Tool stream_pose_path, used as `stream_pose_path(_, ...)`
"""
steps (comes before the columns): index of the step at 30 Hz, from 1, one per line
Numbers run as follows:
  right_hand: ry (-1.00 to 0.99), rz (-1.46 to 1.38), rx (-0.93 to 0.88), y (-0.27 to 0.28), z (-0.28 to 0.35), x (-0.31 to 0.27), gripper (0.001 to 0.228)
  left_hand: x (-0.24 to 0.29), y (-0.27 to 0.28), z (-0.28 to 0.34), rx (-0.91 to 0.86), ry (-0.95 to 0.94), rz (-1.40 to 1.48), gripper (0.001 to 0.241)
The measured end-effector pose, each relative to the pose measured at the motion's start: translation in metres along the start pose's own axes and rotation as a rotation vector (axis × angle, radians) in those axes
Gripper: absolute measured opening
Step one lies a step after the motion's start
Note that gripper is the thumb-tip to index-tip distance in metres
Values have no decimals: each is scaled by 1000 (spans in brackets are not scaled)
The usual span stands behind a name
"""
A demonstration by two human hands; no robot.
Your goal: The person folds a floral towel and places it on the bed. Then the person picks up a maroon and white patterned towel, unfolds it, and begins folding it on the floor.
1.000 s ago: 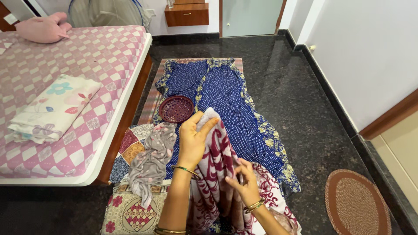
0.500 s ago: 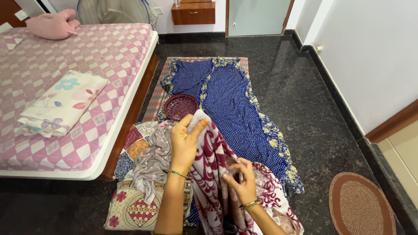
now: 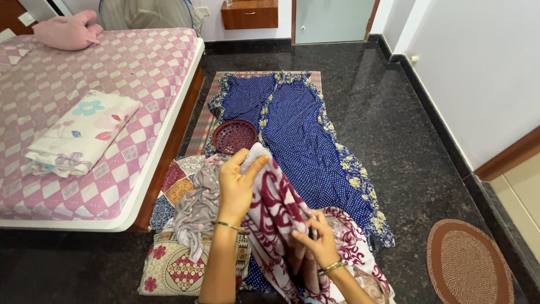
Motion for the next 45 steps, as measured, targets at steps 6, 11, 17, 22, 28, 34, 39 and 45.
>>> stream_pose_path(6,-208,283,-117,5,-20,17,29,3,26,0,111,-29,-5,12)
stream_pose_path(11,-52,82,173,100,-89,-116,13,23,89,5,324,-128,57,11)
stream_pose_path(17,-73,206,-406,70,-103,-155,11,20,97,-10,258,-178,318,13)
stream_pose_path(22,-240,535,-472,14,-42,-32,16,-13,38,-5,-33,-43,124,15)
stream_pose_path(28,-297,-478,-430,-15,23,18,14,-36,25,12,-61,14,118,12)
stream_pose_path(34,99,246,-176,-4,18,-7,23,-37,26,27,-131,57,141,11)
stream_pose_path(39,-154,-137,-275,-41,15,23,21,-36,30,34,-105,96,225,17)
stream_pose_path(45,-94,-62,-89,-30,-2,20,12,-34,61,40,-49,97,122,18)
Point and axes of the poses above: each hand's wrist, its own z-axis away from the middle knuckle, its own y-axis out of the back of the hand, x = y × z, the point moved 7 cm from there along -z, towards the middle knuckle, and after that the axes turned 2 degrees about y, right-handed, at the moved point
